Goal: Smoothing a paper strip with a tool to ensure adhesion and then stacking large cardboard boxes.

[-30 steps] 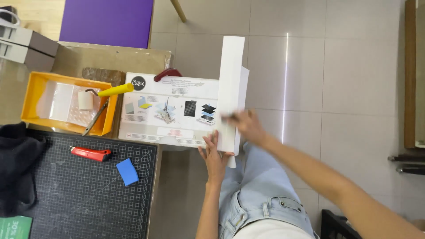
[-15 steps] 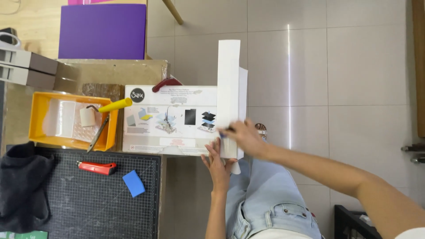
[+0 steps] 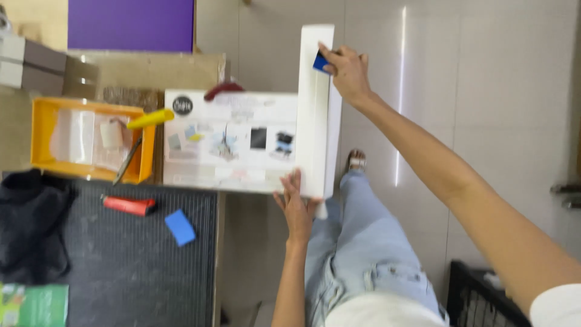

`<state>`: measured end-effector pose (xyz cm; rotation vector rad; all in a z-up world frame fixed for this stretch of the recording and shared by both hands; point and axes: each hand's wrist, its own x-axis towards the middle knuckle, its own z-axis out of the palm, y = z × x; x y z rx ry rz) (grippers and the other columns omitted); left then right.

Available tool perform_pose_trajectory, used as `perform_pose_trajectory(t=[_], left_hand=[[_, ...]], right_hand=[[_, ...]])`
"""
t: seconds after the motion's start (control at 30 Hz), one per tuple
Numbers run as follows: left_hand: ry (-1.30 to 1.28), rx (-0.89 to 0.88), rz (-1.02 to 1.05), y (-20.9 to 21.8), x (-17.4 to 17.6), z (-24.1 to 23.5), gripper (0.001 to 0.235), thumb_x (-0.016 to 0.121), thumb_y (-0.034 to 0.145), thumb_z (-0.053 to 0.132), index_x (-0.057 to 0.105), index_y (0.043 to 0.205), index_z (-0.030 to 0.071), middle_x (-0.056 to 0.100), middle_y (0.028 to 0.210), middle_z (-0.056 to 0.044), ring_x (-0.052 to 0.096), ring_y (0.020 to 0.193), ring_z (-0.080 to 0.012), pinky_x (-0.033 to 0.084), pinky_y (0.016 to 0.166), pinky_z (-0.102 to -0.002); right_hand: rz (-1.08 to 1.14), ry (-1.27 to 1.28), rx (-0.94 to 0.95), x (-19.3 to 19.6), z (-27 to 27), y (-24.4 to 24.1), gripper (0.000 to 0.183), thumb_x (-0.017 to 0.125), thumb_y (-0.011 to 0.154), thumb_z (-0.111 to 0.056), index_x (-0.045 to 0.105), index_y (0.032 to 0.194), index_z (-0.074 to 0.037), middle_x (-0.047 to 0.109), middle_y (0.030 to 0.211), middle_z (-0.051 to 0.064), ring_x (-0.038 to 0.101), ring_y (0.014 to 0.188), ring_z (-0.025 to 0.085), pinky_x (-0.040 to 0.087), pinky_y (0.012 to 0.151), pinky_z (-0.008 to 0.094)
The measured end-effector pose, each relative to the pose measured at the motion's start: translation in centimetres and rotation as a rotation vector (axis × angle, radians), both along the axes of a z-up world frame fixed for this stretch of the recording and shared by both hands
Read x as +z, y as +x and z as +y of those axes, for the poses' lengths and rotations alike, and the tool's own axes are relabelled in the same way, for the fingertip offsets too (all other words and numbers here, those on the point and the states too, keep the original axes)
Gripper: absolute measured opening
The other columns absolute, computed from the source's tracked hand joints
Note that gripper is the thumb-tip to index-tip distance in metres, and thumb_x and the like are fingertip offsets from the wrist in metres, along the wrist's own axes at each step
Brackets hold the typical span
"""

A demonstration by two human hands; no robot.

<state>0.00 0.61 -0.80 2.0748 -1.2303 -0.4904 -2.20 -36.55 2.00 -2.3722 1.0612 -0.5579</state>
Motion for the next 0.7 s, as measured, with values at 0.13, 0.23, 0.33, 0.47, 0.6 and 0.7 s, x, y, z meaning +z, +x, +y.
perform_pose_trajectory(t=[0.13,0.23,0.33,0.47,0.6,0.7], left_hand=[[0.052,0.022,0.054,-0.1,2.0,-0.6,0.106,0.032,0.087,0.070,-0.009,0.158,0.003,0.027,0.166,0.002,0.021,0.156,-0.0257,-0.008,0.121,-0.061],[0.030,0.047,0.023,-0.1,0.5,-0.5,0.126,0.069,0.076,0.052,-0.010,0.158,-0.003,0.033,0.164,0.001,0.025,0.151,-0.0262,-0.008,0.116,-0.060],[0.030,0.051,0.001,-0.2,0.4,-0.1,0.122,0.076,0.082,0.037,-0.011,0.159,0.001,0.038,0.161,0.002,0.028,0.149,-0.0250,-0.009,0.117,-0.058],[0.047,0.010,0.097,0.5,5.6,-0.8,0.117,0.084,0.075,0.030,0.007,0.159,0.001,0.035,0.162,-0.003,0.026,0.151,-0.0284,-0.009,0.116,-0.066],[-0.005,0.018,-0.086,1.3,5.2,-2.8,0.077,0.073,0.092,0.026,0.035,0.156,0.008,0.034,0.162,-0.009,0.027,0.152,-0.0272,-0.007,0.119,-0.057],[-0.160,-0.135,-0.023,2.0,5.7,-8.8,0.068,0.078,0.090,0.022,0.047,0.150,0.013,0.034,0.162,-0.011,0.028,0.152,-0.0329,0.012,0.123,-0.054]], right_hand=[[0.087,-0.234,0.093,-0.1,12.1,-4.2,0.058,0.060,0.095,-0.003,0.056,0.147,-0.028,0.052,0.092,0.005,0.056,0.085,0.027,0.030,0.078,0.043],[0.175,-0.360,0.241,1.1,23.0,-7.8,0.041,0.057,0.094,-0.013,0.065,0.131,-0.030,0.063,0.100,0.005,0.058,0.088,0.024,0.041,0.077,0.045],[0.054,-0.307,0.333,0.6,26.9,-9.8,0.046,0.048,0.099,-0.007,0.058,0.139,-0.026,0.056,0.097,0.003,0.049,0.079,0.020,0.034,0.077,0.037],[-0.253,0.413,0.043,1.8,22.9,-9.8,0.044,0.076,0.083,-0.012,0.056,0.123,-0.017,0.054,0.136,0.007,0.047,0.129,0.025,0.034,0.106,0.049],[-0.971,0.998,-0.470,-0.4,22.8,-11.0,0.092,0.082,0.079,0.005,0.031,0.153,-0.012,0.061,0.131,0.006,0.062,0.117,0.020,0.056,0.098,0.032],[-0.987,1.147,-0.577,-0.7,26.4,-9.5,0.056,0.085,0.078,-0.005,0.060,0.127,-0.010,0.073,0.109,0.006,0.073,0.093,0.018,0.064,0.074,0.032]])
